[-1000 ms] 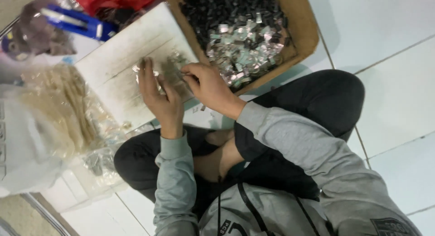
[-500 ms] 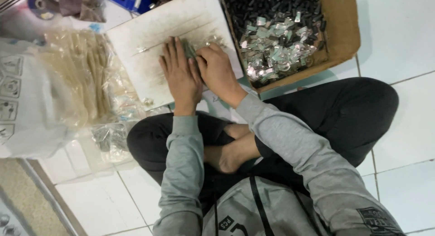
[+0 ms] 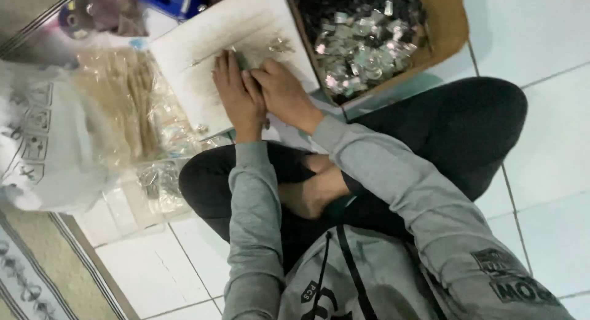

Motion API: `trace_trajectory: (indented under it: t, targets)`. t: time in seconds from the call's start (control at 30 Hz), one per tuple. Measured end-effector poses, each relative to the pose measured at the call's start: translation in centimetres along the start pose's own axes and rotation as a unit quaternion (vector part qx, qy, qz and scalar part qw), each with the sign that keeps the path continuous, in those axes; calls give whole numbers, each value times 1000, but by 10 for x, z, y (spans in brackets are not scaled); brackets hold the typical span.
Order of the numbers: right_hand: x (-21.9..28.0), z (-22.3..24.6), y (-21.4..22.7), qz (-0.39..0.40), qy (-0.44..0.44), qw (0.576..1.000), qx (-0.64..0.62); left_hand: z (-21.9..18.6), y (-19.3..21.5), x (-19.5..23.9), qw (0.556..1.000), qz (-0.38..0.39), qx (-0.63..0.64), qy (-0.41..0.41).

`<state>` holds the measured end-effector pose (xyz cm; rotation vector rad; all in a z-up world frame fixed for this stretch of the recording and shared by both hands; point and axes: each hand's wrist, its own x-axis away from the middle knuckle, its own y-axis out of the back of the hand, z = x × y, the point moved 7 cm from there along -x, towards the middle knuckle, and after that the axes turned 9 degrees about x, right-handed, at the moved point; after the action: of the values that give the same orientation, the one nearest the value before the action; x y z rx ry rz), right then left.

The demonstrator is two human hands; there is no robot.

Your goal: The person sits on the floor and sorts small metal parts from a cardboard box onto a white board. They then place the sorted parts into a clear plastic bag and set it aside. The person repeats this process, sorting more parts from the box.

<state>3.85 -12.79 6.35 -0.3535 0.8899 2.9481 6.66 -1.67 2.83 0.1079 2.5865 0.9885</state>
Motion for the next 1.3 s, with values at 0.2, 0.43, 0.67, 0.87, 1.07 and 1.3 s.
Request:
trace_trajectory:
  t: [0.2,0.43,0.67,0.87,1.07,1.3]
  targets:
    - [19,-13,15,46,-10,999,-7,-21,11,5,990,-87,70,-90]
    - [9,-99,166,146,-184,953,193,-151,-20,-8,975,4,103,-197]
    - [70,-264,217,328,-268,788,447,-174,-188,6,918,340,-17,-203]
    - [79,-258,188,330,-381,754,422,-144,-242,27,901,341,-104,-247]
    - [74,-268,158,358,-376,790,327,-125,-229,24,899,306,-200,-242]
    - [38,-193,206,305,-415,846,138,-116,-218,22,915,278,-200,-212]
